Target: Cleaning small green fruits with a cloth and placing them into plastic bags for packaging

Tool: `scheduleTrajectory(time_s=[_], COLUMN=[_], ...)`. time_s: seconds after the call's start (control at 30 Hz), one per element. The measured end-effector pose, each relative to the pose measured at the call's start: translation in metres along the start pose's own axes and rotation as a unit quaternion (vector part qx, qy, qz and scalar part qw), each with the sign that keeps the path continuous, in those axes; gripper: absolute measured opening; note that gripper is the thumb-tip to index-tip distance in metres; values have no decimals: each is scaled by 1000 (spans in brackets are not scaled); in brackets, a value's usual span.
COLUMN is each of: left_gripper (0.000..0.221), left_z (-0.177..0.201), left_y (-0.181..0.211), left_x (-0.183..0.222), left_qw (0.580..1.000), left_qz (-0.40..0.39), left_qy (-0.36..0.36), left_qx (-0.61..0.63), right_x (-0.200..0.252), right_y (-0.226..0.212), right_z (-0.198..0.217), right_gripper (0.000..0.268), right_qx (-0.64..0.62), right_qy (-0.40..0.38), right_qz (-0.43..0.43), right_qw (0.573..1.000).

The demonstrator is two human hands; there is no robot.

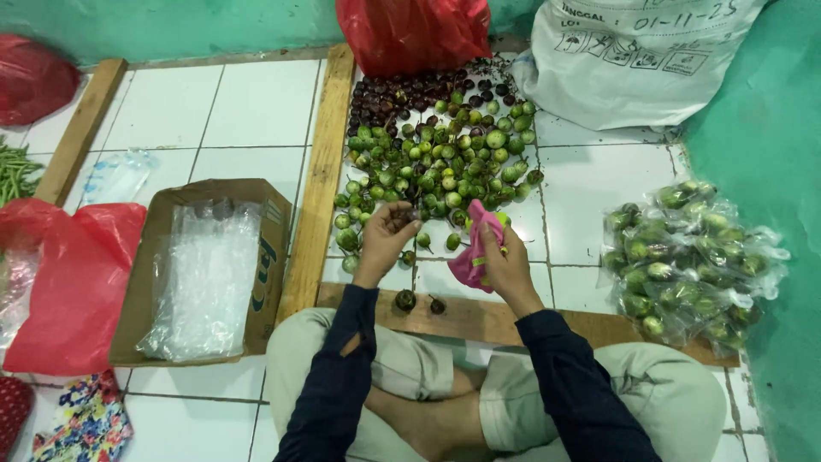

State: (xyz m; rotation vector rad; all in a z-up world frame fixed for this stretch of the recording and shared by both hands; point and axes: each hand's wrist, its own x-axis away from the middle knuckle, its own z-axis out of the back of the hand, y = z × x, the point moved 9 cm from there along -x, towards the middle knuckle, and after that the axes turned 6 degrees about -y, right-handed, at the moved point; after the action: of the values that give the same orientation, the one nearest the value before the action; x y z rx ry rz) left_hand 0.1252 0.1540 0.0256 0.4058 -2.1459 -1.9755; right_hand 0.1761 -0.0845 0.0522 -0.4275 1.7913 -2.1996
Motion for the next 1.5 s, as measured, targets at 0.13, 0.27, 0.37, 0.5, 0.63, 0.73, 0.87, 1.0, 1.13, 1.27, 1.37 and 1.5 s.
scheduleTrajectory(time_s=[0.13, 0.27, 0.37, 0.5, 0.63, 0.73, 0.87, 1.0, 1.13, 1.27, 1.37, 1.5], left_gripper=[36, 34, 24, 17, 13, 18, 27, 33, 39, 42, 33, 31], left_z=[-17, -33, -53, -54, -61, -63, -68, -70, -66, -67, -64, -72], left_y=[27, 23, 59, 30, 31, 26, 37, 53, 46, 30, 22, 35], left_x=[38, 71, 85, 85, 76, 74, 74, 75, 72, 70, 71, 76], left_qw=[999, 991, 973, 959, 967, 979, 986, 990, 990, 994, 995, 995], left_qz=[-42, -62, -128, -168, -154, -137, -128, -117, -119, -98, -92, -88], left_qy=[-4, 12, 16, 14, 0, -24, -46, -55, -58, -47, -36, -40], left_qx=[-18, -114, -194, -227, -202, -148, -100, -50, -39, 21, 17, 37], right_x=[20, 54, 55, 31, 21, 17, 20, 1, 20, 34, 27, 27], right_y=[-25, -85, -57, 11, 34, 42, 16, 36, -22, -50, -16, -19], right_z=[-3, -40, -68, -66, -52, -47, -42, -31, -11, -31, -43, -44], right_gripper=[39, 23, 46, 35, 26, 30, 36, 57, 44, 66, 41, 30], right_qx=[-47, 31, 139, 105, 70, 60, 5, -101, -122, -42, 27, 80], right_qy=[21, -49, -119, -109, -90, -79, -63, -68, -10, -74, -98, -96], right_qz=[71, 207, 236, 114, 36, 20, 16, 7, 49, 8, 44, 73], right_qw=[996, 977, 954, 982, 993, 995, 998, 993, 991, 996, 994, 989])
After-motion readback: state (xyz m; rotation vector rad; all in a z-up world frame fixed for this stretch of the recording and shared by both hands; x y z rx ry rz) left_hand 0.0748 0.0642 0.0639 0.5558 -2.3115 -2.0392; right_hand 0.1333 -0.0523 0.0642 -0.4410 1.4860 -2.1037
